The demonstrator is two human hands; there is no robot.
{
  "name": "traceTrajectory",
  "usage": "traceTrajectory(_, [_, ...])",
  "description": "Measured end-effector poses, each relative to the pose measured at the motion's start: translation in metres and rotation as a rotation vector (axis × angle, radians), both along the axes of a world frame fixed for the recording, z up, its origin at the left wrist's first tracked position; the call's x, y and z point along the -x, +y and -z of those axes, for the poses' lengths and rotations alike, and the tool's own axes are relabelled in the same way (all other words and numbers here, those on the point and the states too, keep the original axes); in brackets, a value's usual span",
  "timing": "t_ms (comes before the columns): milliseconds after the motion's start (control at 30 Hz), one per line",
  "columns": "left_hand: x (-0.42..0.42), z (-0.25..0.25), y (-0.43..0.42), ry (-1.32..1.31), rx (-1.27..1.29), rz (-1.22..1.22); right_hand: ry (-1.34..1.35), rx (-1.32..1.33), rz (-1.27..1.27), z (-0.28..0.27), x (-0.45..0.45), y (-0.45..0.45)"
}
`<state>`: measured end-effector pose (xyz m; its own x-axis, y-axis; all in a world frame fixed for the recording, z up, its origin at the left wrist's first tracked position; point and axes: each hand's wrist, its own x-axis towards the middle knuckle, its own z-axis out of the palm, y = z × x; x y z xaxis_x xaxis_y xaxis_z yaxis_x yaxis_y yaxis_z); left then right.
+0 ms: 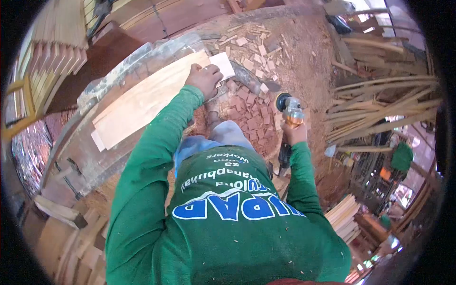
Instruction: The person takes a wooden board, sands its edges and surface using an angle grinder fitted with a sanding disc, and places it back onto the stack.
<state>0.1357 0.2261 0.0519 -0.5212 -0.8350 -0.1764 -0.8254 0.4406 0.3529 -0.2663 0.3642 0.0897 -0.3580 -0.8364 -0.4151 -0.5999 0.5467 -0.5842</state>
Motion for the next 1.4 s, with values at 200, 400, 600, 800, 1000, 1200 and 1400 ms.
traceTrajectory(200, [-0.039,0.011,0.055,0.035,-0.022,0.018,-0.463,-0.021,-0.174,0.013,-0.047,-0.029])
traceTrajectory(400, [-0.103,-0.015,0.112,0.023,-0.289,-0.322,-0.345,-0.138,-0.745,-0.003,-0.129,-0.079])
traceTrajectory(600, [-0.195,-0.030,0.178,-0.319,-0.230,-1.279,-0.236,-0.254,-1.136,-0.035,-0.207,-0.110])
traceTrajectory(800, [-0.212,0.009,0.225,-0.189,-0.409,-1.404,0.057,-0.201,-1.414,-0.015,-0.237,-0.125])
traceTrajectory(1000, [-0.218,0.011,0.209,-0.258,-0.559,-1.393,0.140,-0.118,-1.409,-0.006,-0.257,-0.151])
traceTrajectory(1200, [-0.221,0.014,0.209,-0.329,-0.543,-1.340,0.233,-0.136,-1.562,-0.006,-0.260,-0.145])
traceTrajectory(1400, [-0.219,0.017,0.208,-0.298,-0.589,-1.407,0.211,-0.157,-1.545,-0.007,-0.266,-0.171])
